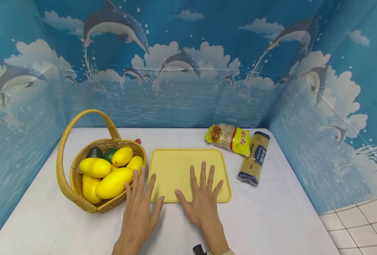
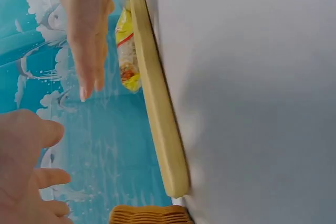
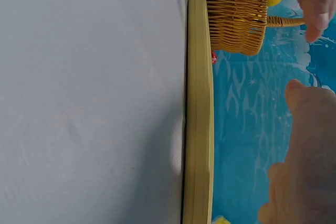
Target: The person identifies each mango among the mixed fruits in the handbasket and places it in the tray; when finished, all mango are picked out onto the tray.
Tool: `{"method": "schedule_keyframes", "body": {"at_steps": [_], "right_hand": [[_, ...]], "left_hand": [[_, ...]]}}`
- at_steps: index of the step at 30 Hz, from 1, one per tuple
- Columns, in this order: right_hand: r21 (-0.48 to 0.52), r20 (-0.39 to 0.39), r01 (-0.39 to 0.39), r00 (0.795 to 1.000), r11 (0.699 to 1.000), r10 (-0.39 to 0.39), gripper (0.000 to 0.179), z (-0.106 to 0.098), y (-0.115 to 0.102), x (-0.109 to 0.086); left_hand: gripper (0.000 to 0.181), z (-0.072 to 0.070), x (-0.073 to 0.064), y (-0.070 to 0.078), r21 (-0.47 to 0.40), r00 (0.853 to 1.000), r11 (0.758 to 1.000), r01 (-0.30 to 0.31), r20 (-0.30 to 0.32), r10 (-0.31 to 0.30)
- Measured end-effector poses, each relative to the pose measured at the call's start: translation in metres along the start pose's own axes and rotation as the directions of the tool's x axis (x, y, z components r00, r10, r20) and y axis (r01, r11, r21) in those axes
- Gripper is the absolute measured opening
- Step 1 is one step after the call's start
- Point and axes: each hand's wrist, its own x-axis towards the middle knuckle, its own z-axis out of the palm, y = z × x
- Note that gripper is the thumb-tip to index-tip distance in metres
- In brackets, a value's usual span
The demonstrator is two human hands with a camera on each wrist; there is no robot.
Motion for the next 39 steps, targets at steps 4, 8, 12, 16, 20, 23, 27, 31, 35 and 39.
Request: {"method": "schedule_keyframes", "body": {"at_steps": [4, 8, 12, 16, 20, 23, 27, 31, 35, 39], "right_hand": [[0.002, 0.003, -0.003, 1.0, 1.0, 0.003, 0.091, 0.001, -0.001, 0.0], [0.009, 0.01, -0.01, 1.0, 1.0, 0.01, 0.091, 0.001, -0.001, 0.0], [0.009, 0.014, -0.015, 1.0, 1.0, 0.015, 0.091, 0.001, -0.001, 0.0], [0.015, 0.024, -0.021, 1.0, 1.0, 0.02, 0.089, 0.001, -0.001, -0.001], [0.018, 0.046, -0.035, 0.998, 0.999, 0.034, 0.089, 0.001, 0.001, -0.002], [0.016, 0.059, -0.049, 0.997, 0.999, 0.048, 0.089, 0.0, 0.002, -0.002], [0.018, 0.069, -0.062, 0.996, 0.998, 0.06, 0.089, -0.001, 0.003, -0.003], [0.015, 0.062, -0.062, 0.996, 0.998, 0.061, 0.089, -0.001, 0.005, -0.003], [0.016, 0.042, -0.061, 0.997, 0.998, 0.061, 0.089, -0.002, 0.006, -0.004], [0.02, 0.041, -0.063, 0.997, 0.998, 0.063, 0.089, -0.003, 0.007, -0.004]], "left_hand": [[0.073, -0.01, 0.001, 0.002, -0.032, 0.996, 0.999, -0.043, -0.078, 0.04], [0.067, -0.024, 0.003, 0.002, -0.122, 0.975, 0.986, -0.116, -0.204, 0.09], [0.05, -0.043, 0.008, 0.003, -0.195, 0.919, 0.953, -0.231, -0.364, 0.148], [0.046, -0.065, 0.017, 0.003, -0.153, 0.81, 0.921, -0.358, -0.542, 0.225], [0.039, -0.085, 0.026, 0.002, -0.08, 0.686, 0.911, -0.405, -0.685, 0.245], [0.038, -0.095, 0.031, -0.002, -0.059, 0.616, 0.92, -0.388, -0.759, 0.21], [0.042, -0.103, 0.031, -0.01, -0.077, 0.578, 0.941, -0.328, -0.805, 0.136], [0.045, -0.107, 0.029, -0.02, -0.132, 0.558, 0.956, -0.261, -0.829, 0.038], [0.055, -0.109, 0.025, -0.03, -0.211, 0.577, 0.96, -0.186, -0.814, -0.067], [0.067, -0.112, 0.017, -0.041, -0.263, 0.653, 0.964, -0.03, -0.736, -0.18]]}}
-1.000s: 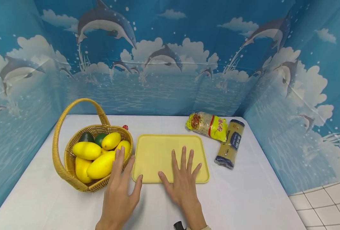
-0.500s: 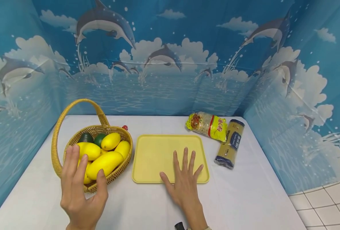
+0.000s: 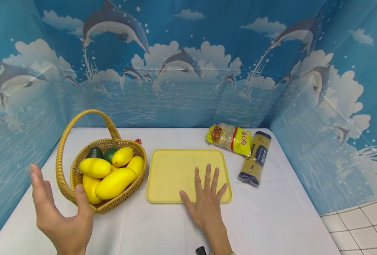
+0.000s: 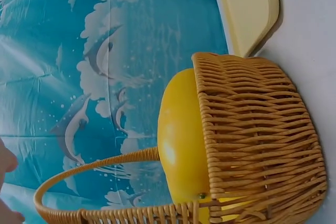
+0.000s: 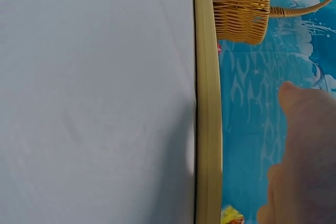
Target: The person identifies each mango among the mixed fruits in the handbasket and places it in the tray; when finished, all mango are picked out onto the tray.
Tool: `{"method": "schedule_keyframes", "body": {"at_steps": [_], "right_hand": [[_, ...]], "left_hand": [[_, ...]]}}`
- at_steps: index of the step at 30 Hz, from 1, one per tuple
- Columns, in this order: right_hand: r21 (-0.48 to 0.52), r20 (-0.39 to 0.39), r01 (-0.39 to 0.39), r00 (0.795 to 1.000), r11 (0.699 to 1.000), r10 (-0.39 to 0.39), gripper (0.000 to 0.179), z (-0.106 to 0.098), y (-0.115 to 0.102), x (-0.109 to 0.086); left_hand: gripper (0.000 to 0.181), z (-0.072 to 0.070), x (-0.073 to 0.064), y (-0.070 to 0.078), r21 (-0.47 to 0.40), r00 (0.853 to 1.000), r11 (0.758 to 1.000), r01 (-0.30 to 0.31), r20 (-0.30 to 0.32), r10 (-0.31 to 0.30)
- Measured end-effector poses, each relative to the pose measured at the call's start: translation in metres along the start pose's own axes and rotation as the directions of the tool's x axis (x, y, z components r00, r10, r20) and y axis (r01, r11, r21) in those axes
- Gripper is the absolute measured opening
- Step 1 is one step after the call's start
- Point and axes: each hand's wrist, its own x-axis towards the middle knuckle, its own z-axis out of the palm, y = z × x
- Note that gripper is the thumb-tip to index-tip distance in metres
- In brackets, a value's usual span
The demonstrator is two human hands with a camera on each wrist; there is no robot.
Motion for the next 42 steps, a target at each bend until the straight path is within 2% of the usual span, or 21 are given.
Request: {"method": "schedule_keyframes", "body": {"at_steps": [2, 4, 11, 19, 27, 33, 38, 42], "right_hand": [[-0.001, 0.003, -0.001, 1.0, 1.0, 0.001, 0.089, 0.001, 0.0, 0.0], [-0.001, 0.007, -0.005, 1.0, 1.0, 0.005, 0.089, 0.001, 0.001, 0.0], [-0.007, 0.026, -0.013, 1.0, 1.0, 0.013, 0.09, 0.005, 0.002, 0.001], [-0.004, 0.023, -0.01, 1.0, 1.0, 0.01, 0.09, 0.004, 0.0, 0.0], [0.007, 0.045, -0.015, 0.999, 1.0, 0.015, 0.089, 0.002, -0.005, 0.002], [0.02, 0.039, 0.027, 0.999, 0.999, -0.028, 0.088, -0.002, -0.012, 0.008], [0.045, 0.079, 0.065, 0.995, 0.997, -0.068, 0.09, -0.009, -0.024, 0.02], [0.103, 0.138, 0.097, 0.984, 0.99, -0.111, 0.095, -0.014, -0.036, 0.032]], "left_hand": [[0.069, -0.003, -0.002, -0.004, 0.037, 0.998, 0.998, 0.055, 0.033, -0.056], [0.07, -0.005, -0.005, -0.009, 0.059, 0.995, 0.995, 0.084, 0.054, -0.087], [0.063, -0.004, -0.013, -0.022, 0.071, 0.995, 0.993, 0.099, 0.009, -0.1], [0.062, -0.005, -0.021, -0.035, 0.102, 0.999, 0.994, 0.041, 0.008, -0.042], [0.063, -0.004, -0.025, -0.038, 0.117, 1.0, 0.993, 0.023, 0.008, -0.024], [0.053, -0.002, -0.025, -0.038, 0.082, 1.0, 0.997, -0.011, -0.003, 0.011], [0.06, -0.002, -0.026, -0.041, 0.087, 0.999, 0.996, -0.036, 0.002, 0.036], [0.068, -0.004, -0.028, -0.044, 0.1, 0.999, 0.994, -0.046, 0.011, 0.045]]}}
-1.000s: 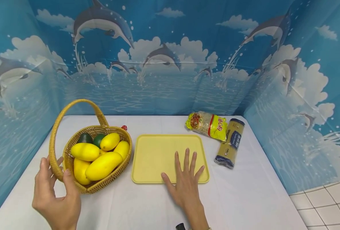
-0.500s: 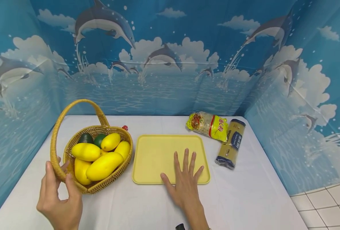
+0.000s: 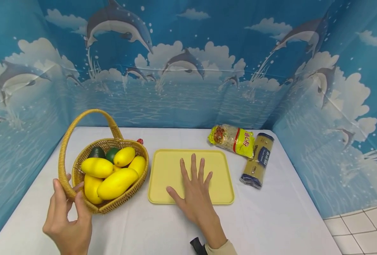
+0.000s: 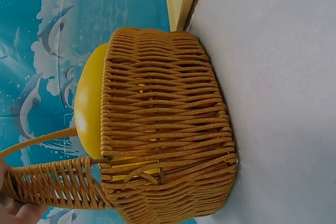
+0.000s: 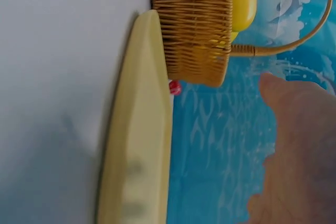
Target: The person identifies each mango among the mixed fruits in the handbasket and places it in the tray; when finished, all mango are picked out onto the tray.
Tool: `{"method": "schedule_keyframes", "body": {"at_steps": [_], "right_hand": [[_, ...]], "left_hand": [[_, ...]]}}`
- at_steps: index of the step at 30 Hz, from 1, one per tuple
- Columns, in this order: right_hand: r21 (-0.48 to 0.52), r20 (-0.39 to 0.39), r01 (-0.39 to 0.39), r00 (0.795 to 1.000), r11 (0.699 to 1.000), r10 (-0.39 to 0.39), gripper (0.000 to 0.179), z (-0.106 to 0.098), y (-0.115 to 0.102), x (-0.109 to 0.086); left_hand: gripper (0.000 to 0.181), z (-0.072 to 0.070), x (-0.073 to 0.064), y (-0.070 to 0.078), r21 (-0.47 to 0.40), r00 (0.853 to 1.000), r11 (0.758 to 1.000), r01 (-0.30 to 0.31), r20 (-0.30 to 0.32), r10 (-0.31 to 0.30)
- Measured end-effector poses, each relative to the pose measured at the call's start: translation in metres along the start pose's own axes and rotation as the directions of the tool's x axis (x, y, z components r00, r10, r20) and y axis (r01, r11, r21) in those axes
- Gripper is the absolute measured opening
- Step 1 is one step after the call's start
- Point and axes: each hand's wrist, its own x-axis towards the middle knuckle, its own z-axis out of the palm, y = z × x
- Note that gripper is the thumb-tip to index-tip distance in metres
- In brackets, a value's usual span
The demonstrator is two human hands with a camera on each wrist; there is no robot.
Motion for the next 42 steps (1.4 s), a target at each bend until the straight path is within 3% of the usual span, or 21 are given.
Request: {"method": "schedule_keyframes", "body": {"at_steps": [5, 11, 15, 20, 24, 29, 32, 36, 42], "right_hand": [[0.117, 0.108, 0.1, 0.988, 0.988, -0.113, 0.104, -0.009, -0.016, 0.011], [0.224, 0.174, 0.269, 0.935, 0.937, -0.31, 0.104, -0.02, -0.039, 0.026], [0.289, 0.153, 0.417, 0.868, 0.862, -0.472, 0.097, -0.024, -0.055, 0.035], [0.391, 0.111, 0.551, 0.767, 0.737, -0.633, 0.087, -0.028, -0.074, 0.045], [0.444, 0.13, 0.584, 0.709, 0.68, -0.694, 0.084, -0.025, -0.09, 0.052], [0.442, 0.121, 0.646, 0.645, 0.623, -0.754, 0.081, -0.004, -0.106, 0.065], [0.429, 0.137, 0.651, 0.639, 0.627, -0.757, 0.081, 0.007, -0.111, 0.071], [0.397, 0.183, 0.635, 0.652, 0.662, -0.735, 0.077, 0.012, -0.114, 0.077], [0.259, 0.216, 0.666, 0.666, 0.7, -0.714, 0.062, 0.016, -0.117, 0.086]], "left_hand": [[0.068, 0.0, -0.001, -0.002, -0.005, 0.999, 1.0, -0.03, 0.013, 0.031], [0.067, 0.0, 0.0, -0.004, -0.011, 0.999, 0.999, -0.042, 0.022, 0.043], [0.067, 0.001, -0.001, -0.005, 0.001, 0.999, 0.999, -0.034, 0.03, 0.034], [0.066, 0.0, -0.002, -0.008, 0.009, 0.999, 1.0, -0.026, 0.04, 0.026], [0.066, 0.0, -0.002, -0.009, 0.009, 0.999, 1.0, -0.021, 0.039, 0.021], [0.066, 0.0, -0.001, -0.011, 0.004, 0.999, 1.0, -0.022, 0.032, 0.022], [0.066, -0.001, 0.0, -0.011, 0.007, 0.999, 1.0, -0.016, 0.049, 0.016], [0.065, -0.001, 0.0, -0.012, 0.007, 0.999, 1.0, -0.019, 0.044, 0.019], [0.062, -0.001, 0.001, -0.011, 0.006, 0.999, 0.999, -0.033, 0.021, 0.033]]}}
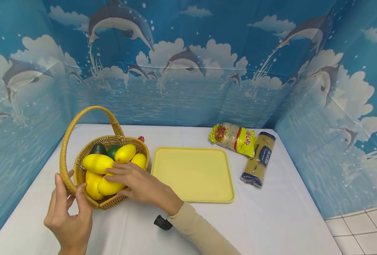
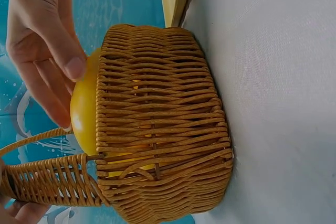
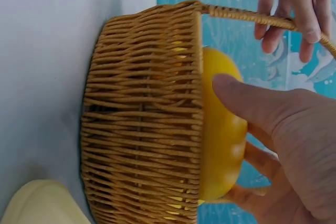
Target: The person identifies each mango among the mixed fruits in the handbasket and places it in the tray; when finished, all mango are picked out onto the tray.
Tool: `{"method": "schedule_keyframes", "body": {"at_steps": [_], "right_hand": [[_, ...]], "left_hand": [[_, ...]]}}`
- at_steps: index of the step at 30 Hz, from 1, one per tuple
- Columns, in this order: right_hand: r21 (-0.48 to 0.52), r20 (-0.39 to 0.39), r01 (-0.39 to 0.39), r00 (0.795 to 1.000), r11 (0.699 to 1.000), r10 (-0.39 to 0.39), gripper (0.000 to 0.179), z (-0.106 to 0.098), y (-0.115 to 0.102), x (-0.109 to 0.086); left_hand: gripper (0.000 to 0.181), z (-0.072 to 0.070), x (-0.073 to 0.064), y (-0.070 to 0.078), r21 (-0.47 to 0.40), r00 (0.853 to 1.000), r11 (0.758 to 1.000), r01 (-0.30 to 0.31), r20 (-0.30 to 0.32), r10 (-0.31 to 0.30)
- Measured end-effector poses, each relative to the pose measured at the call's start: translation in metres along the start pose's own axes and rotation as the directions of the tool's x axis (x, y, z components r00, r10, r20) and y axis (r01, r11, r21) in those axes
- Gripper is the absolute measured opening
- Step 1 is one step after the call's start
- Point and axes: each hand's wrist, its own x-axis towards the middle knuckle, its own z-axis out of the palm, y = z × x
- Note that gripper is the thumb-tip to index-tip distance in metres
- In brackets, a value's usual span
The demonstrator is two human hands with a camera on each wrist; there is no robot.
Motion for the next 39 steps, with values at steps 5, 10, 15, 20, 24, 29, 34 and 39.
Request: {"method": "schedule_keyframes", "body": {"at_steps": [5, 10, 15, 20, 24, 29, 34, 39], "right_hand": [[-0.071, -0.005, -0.004, 1.0, 0.997, 0.004, 0.058, 0.002, 0.005, 0.005], [-0.081, 0.007, 0.002, 1.0, 0.997, -0.001, 0.059, 0.001, 0.007, 0.007], [-0.06, 0.024, 0.005, 1.0, 0.998, -0.003, 0.059, 0.0, 0.009, 0.007], [-0.043, 0.024, 0.009, 1.0, 0.999, -0.008, 0.059, -0.002, 0.01, 0.006], [-0.048, 0.021, 0.016, 1.0, 0.999, -0.015, 0.059, -0.005, 0.009, 0.006], [-0.064, 0.001, 0.027, 1.0, 0.998, -0.027, 0.059, -0.011, 0.009, 0.004], [-0.064, -0.04, 0.045, 0.998, 0.997, -0.047, 0.06, -0.022, 0.012, 0.002], [-0.009, -0.075, 0.029, 0.997, 1.0, -0.029, 0.062, -0.035, 0.019, -0.004]], "left_hand": [[0.062, 0.0, 0.0, 0.0, -0.001, 1.0, 1.0, 0.003, -0.002, -0.003], [0.057, 0.001, 0.0, 0.0, -0.006, 1.0, 1.0, -0.001, -0.015, 0.0], [0.055, 0.003, 0.0, 0.001, -0.015, 0.999, 1.0, -0.007, -0.037, 0.006], [0.057, 0.002, 0.0, 0.001, -0.004, 1.0, 1.0, -0.002, -0.027, 0.001], [0.059, 0.001, -0.001, 0.001, 0.005, 1.0, 1.0, 0.011, -0.016, -0.011], [0.063, 0.001, -0.002, 0.001, 0.013, 1.0, 1.0, 0.02, -0.013, -0.02], [0.064, 0.0, -0.002, 0.001, 0.016, 1.0, 1.0, 0.024, -0.013, -0.024], [0.066, 0.001, -0.001, 0.001, 0.005, 1.0, 1.0, 0.024, -0.014, -0.024]]}}
